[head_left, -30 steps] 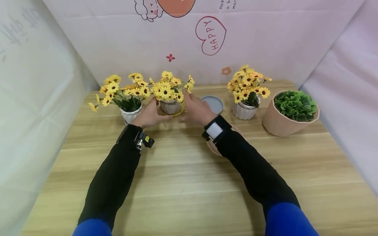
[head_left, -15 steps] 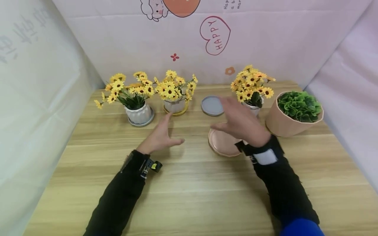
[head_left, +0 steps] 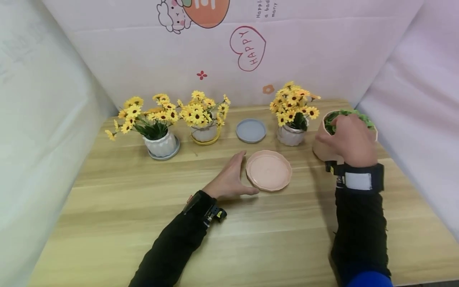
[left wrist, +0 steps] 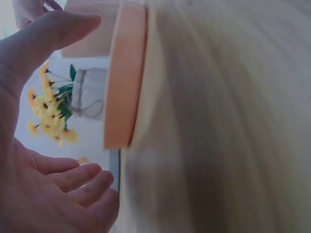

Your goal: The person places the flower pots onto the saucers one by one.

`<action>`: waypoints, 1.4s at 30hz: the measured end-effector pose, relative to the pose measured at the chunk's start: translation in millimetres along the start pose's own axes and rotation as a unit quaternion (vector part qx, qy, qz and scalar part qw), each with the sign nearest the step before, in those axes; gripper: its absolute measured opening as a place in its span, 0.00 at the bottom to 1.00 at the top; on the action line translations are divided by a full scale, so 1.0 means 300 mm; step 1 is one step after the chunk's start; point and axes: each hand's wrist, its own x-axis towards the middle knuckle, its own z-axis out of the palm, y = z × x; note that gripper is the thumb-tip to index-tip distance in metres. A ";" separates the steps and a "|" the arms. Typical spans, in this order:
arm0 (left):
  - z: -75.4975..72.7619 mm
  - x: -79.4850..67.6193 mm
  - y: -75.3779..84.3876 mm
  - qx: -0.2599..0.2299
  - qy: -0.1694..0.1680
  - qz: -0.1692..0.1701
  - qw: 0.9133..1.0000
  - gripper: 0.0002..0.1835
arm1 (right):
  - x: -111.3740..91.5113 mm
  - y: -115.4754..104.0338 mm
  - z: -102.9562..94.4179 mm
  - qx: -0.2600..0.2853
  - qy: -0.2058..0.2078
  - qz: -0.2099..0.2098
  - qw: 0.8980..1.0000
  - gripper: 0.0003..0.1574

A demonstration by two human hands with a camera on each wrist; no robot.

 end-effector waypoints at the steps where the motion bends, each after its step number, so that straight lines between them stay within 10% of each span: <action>1: 0.008 0.004 -0.002 -0.003 0.001 0.001 1.000 0.68 | 0.009 0.002 0.014 0.004 -0.007 0.002 1.000 0.29; 11: 0.022 0.049 -0.016 -0.008 0.001 0.040 0.999 0.67 | 0.058 -0.068 0.110 -0.062 -0.036 0.067 0.995 0.13; 42: 0.011 0.046 -0.022 0.004 -0.006 0.063 0.998 0.63 | 0.078 -0.028 0.141 -0.082 -0.059 0.076 0.992 0.19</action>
